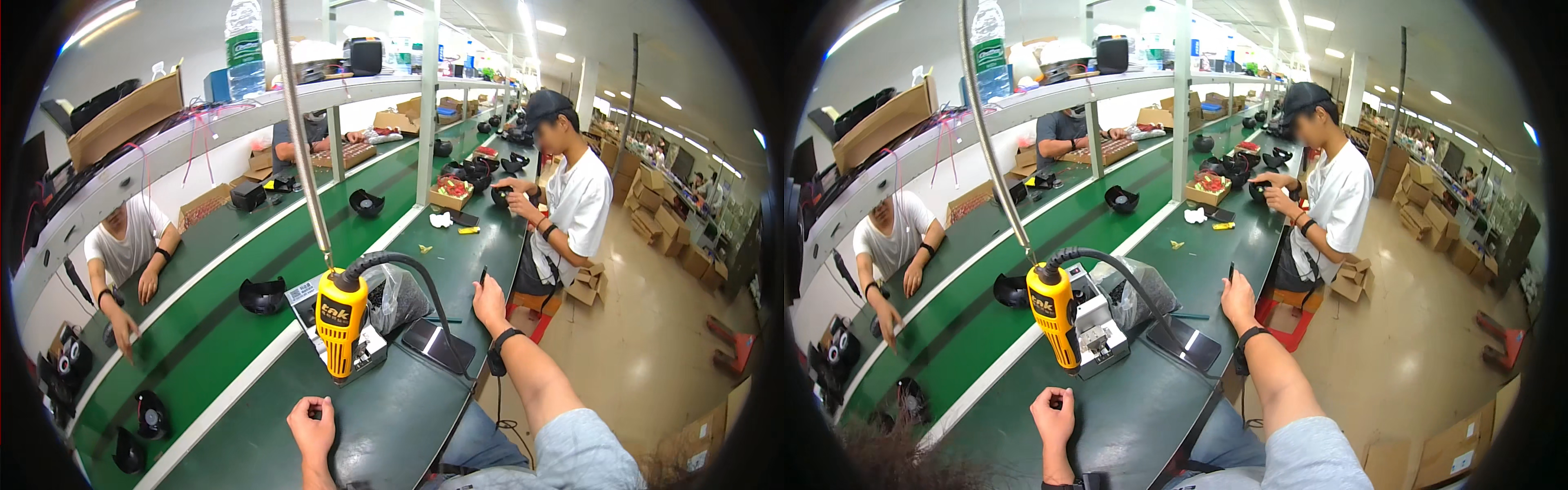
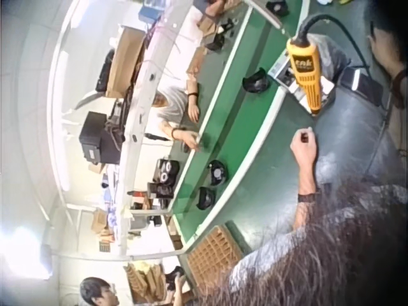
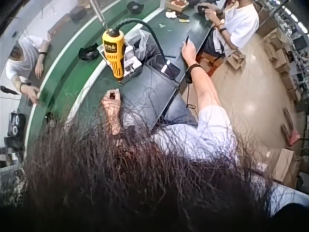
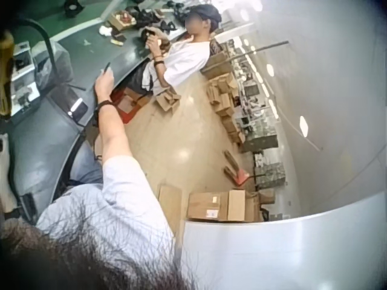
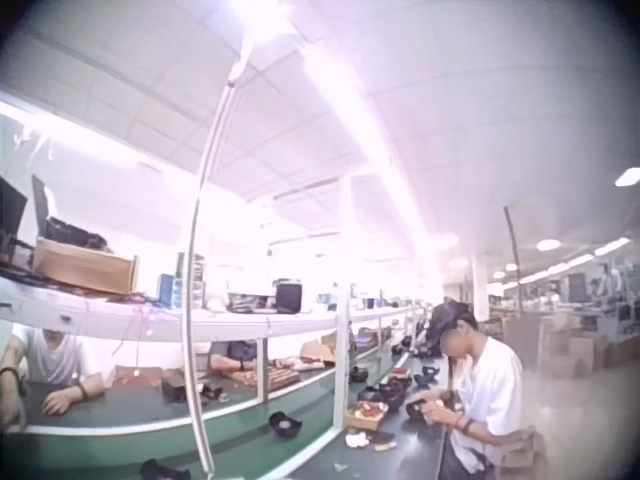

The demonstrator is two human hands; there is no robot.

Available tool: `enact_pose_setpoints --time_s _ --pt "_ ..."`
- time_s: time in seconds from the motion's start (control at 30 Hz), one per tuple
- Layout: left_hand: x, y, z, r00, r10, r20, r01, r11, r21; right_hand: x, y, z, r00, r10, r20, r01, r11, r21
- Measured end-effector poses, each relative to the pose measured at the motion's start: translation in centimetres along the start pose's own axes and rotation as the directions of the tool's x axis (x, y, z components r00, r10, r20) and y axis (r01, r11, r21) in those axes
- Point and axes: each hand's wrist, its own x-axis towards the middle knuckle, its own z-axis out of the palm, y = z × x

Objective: Assembling electronic components by fitting a lens and internal electronics into a housing using a heat gun.

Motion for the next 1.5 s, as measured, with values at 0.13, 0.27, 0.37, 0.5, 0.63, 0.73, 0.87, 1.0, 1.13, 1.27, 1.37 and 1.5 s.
enact_pose_setpoints --time_s 0.13,0.27,0.37,0.5,0.63,0.73,0.87,1.0,1.13,1.27,1.37,1.5 --pt "0.1 0.0 -0.1 1.000 -0.026 0.004 0.026 0.999 0.037 0.3 0.3 0.3 0.999 -0.049 0.002 0.049 0.998 0.025" --pt "0.0 0.3 -0.2 1.000 -0.025 0.006 0.025 0.999 0.027 -0.1 0.3 0.5 1.000 -0.030 -0.007 0.031 1.000 0.007" --pt "0.2 -0.1 -0.2 1.000 -0.009 -0.001 0.009 1.000 0.023 0.1 -0.1 0.3 1.000 -0.008 0.020 0.009 0.999 -0.043" --pt "0.2 -0.3 -0.3 1.000 -0.019 0.008 0.019 0.999 0.039 0.3 -0.5 0.0 0.998 0.035 0.048 -0.030 0.994 -0.101" --pt "0.2 0.0 -0.3 1.000 -0.010 -0.001 0.010 0.999 0.042 0.4 -0.9 -0.4 0.995 0.088 0.052 -0.087 0.996 -0.021" --pt "0.2 0.0 -0.2 1.000 -0.008 -0.002 0.008 1.000 0.027 0.5 -0.5 -0.4 0.988 0.147 0.050 -0.149 0.988 0.044" --pt "0.2 -0.4 0.0 1.000 0.017 -0.004 -0.016 0.999 0.028 0.8 0.0 -0.1 0.982 0.180 0.059 -0.184 0.980 0.078" --pt "0.2 -0.2 -0.2 1.000 -0.019 0.008 0.019 1.000 -0.004 0.9 -0.1 0.0 0.986 0.155 0.055 -0.158 0.985 0.063" --pt "0.3 -0.1 -0.3 1.000 -0.012 0.004 0.012 1.000 0.019 0.7 -1.8 -0.8 0.975 0.179 0.130 -0.175 0.984 -0.044" --pt "0.3 -0.1 -0.4 1.000 -0.010 -0.018 0.010 1.000 -0.003 0.3 -3.2 -1.9 0.974 0.133 0.183 -0.117 0.989 -0.095" --pt "0.2 0.2 -0.4 0.999 -0.034 -0.012 0.034 0.999 -0.014 -0.2 -2.3 -1.3 0.996 0.001 0.093 0.008 0.994 -0.106" --pt "0.2 0.4 -0.6 1.000 -0.024 -0.014 0.024 1.000 0.020 -0.8 -2.2 -0.8 0.990 -0.139 0.012 0.139 0.986 -0.090"
